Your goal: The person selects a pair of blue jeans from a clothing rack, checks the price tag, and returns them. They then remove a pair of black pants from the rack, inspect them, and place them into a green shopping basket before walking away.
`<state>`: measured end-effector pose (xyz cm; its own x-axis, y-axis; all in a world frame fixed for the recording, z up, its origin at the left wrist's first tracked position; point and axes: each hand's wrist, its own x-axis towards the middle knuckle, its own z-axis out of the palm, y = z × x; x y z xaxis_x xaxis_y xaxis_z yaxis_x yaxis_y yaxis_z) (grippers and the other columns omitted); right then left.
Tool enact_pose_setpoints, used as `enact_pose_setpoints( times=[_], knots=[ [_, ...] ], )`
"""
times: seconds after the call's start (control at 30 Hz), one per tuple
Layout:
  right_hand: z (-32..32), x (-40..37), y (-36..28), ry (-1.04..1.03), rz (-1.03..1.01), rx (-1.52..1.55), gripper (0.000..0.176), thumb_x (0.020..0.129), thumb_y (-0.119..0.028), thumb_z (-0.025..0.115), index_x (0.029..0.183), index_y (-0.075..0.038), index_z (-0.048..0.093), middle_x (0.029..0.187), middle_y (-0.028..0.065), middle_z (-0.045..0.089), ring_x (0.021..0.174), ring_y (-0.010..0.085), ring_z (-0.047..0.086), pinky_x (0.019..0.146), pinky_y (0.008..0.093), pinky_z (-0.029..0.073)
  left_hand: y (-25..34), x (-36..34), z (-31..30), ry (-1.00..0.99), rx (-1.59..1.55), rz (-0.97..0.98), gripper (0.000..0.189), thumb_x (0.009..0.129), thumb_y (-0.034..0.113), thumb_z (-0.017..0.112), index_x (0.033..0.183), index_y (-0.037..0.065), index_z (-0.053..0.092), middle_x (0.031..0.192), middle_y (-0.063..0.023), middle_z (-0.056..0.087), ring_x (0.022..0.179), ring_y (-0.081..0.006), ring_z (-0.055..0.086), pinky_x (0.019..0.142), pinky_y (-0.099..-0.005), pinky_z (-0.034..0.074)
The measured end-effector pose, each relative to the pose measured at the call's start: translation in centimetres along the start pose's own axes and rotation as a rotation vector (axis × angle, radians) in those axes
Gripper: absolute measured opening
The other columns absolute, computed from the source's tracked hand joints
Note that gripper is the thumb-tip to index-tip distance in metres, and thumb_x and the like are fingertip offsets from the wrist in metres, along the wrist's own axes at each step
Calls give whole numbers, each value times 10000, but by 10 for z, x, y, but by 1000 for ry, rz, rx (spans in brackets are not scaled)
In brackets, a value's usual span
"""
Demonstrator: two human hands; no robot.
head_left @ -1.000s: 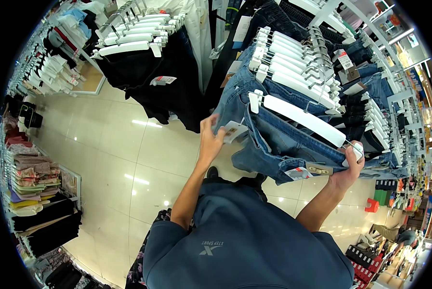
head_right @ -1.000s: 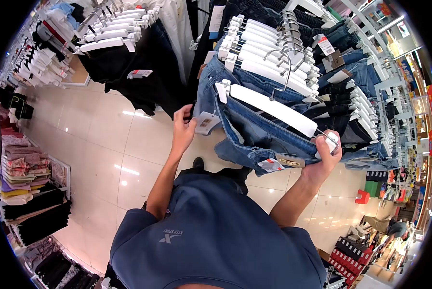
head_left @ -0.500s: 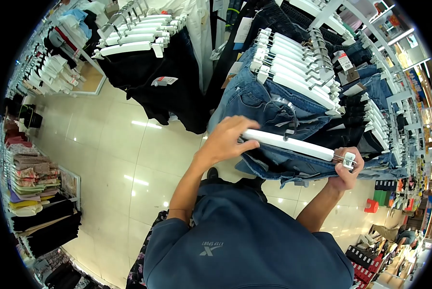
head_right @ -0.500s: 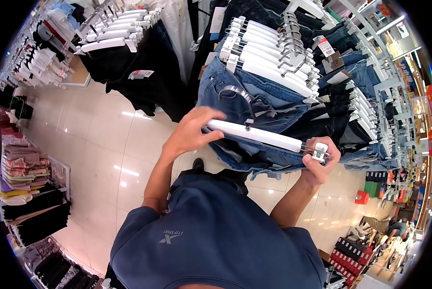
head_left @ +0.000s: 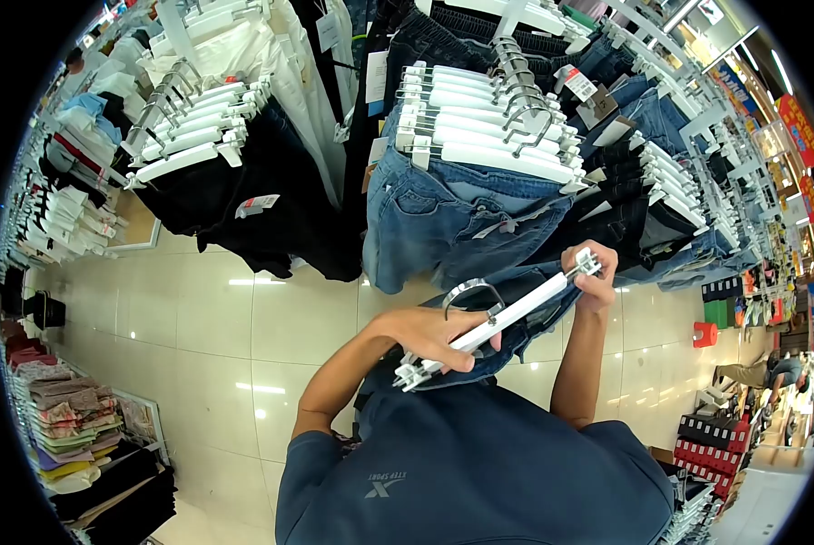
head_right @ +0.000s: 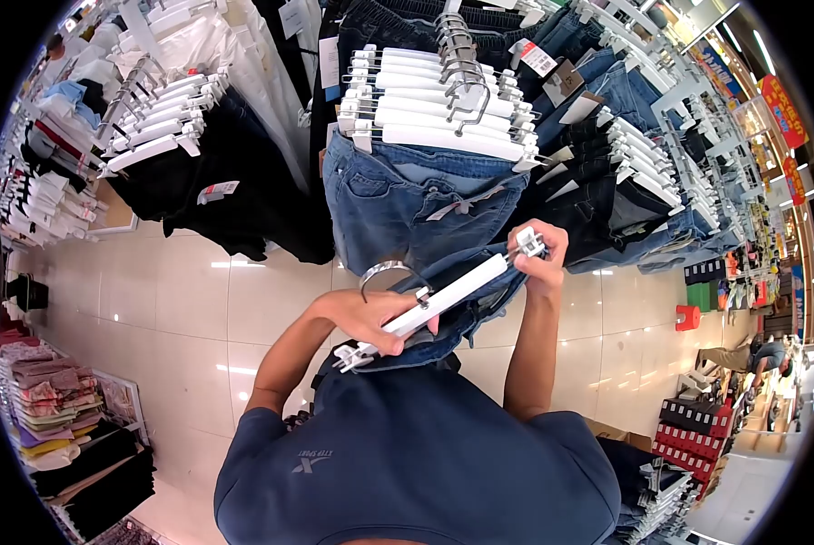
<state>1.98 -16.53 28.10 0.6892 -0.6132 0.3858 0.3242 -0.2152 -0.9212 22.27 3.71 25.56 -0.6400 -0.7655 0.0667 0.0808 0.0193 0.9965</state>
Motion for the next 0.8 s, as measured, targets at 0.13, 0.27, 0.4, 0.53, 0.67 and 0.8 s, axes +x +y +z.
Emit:
enact_pose_setpoints(
  times=[0.13, 0.27, 0.4, 0.53, 0.67, 0.8],
  knots=[
    [-4, 2, 17, 71, 172, -113, 362, 662, -267, 671, 876, 11, 585, 754, 39, 580, 687, 99, 514, 643, 215, 380, -12, 14, 8, 95, -339, 29, 657, 778, 546, 635, 1086, 22, 387, 615, -58, 530, 529, -117, 528, 491, -237, 404],
    [10, -6, 23, 183, 208, -247, 440, 820, -187, 612, 1199, -20, 464, 1100, 90, 542, 993, 150, 504, 866, 275, 402, -20, 21, 9, 134, -515, 104, 655, 784, 636, 552, 1068, 69, 388, 593, -90, 535, 464, -116, 514, 402, -204, 374],
    [32, -21, 13, 358, 194, -282, 452, 847, -140, 590, 1246, -12, 422, 1222, 120, 471, 1130, 209, 461, 960, 327, 376, -23, 17, 15, 42, -824, 153, 484, 878, 457, 526, 1094, 64, 345, 690, -126, 568, 454, -159, 550, 377, -224, 435],
    [62, -38, 7, 412, 209, -313, 338, 898, -176, 541, 1180, -7, 467, 1070, 78, 519, 984, 143, 476, 886, 284, 385, -27, 13, 14, -24, -887, 215, 502, 851, 377, 614, 1117, 62, 327, 717, -139, 584, 480, -193, 589, 397, -258, 475],
    [83, -50, -8, 129, 432, -159, 408, 949, -331, 425, 1165, 8, 494, 985, 48, 551, 906, 126, 508, 838, 269, 398, -17, 12, 14, 107, -729, 146, 552, 826, 335, 669, 1136, 48, 314, 708, -152, 596, 430, -181, 572, 376, -228, 439],
    [81, -49, 4, -82, 445, -233, 578, 903, -445, 395, 1241, 17, 472, 1063, 67, 549, 964, 150, 518, 866, 282, 396, -5, 21, 18, 244, -461, -62, 653, 895, 185, 579, 1376, 40, 163, 713, -113, 603, 482, -144, 587, 433, -222, 459]
  ],
)
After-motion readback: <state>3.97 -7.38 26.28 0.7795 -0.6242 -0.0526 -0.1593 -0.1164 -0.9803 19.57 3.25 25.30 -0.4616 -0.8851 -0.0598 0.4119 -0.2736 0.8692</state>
